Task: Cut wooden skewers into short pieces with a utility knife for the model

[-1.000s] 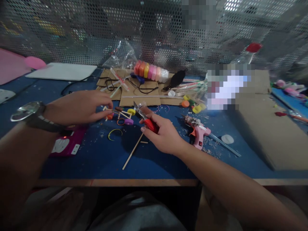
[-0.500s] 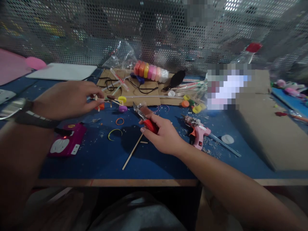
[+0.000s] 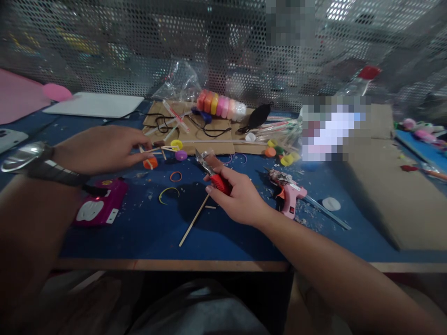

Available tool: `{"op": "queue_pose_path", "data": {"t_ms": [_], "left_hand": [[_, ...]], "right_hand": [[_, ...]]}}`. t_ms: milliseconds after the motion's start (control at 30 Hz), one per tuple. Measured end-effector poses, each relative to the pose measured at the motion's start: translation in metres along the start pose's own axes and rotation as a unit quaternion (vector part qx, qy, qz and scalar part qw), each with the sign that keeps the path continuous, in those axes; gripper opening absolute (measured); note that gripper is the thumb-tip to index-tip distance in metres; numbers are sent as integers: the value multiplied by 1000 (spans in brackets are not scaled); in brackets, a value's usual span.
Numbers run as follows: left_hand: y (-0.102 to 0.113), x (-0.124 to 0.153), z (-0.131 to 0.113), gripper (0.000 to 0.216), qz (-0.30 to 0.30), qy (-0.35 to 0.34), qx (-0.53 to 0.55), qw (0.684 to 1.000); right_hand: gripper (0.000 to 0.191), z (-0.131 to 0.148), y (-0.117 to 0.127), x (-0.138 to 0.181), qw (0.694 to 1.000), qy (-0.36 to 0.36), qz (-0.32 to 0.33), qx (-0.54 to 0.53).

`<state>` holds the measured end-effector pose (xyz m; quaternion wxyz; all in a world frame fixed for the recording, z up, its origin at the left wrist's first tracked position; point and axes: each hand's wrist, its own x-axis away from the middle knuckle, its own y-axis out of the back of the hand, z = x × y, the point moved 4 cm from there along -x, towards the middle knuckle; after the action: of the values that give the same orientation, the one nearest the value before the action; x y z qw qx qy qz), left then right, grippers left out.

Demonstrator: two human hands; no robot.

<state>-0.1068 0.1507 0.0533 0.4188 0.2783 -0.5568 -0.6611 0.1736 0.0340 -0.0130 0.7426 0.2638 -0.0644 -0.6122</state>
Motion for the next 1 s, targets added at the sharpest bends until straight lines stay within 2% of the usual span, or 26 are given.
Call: {"op": "queue_pose_path", "data": {"t_ms": [300,500,667,867,1000], "left_hand": [[4,6,-7,38,28,-36,8,999],[5,5,-1,36,33,0,15,999],[9,5,-3,39,32,-4,13,999],[11,6,3,40,5,57,-8,998],[9,4,7,45,-6,51,8,999]], "right_hand": [[17,1,0,-1,1000,-3,3,0],[18,1,0,0,1000,-6,6,-3],[20,1,-1,0,1000,-7,3,-5],[19,0,-1,-1,1000,-12,2,-10],[17,-2,-1,0,1000,-18,0,-18]]}}
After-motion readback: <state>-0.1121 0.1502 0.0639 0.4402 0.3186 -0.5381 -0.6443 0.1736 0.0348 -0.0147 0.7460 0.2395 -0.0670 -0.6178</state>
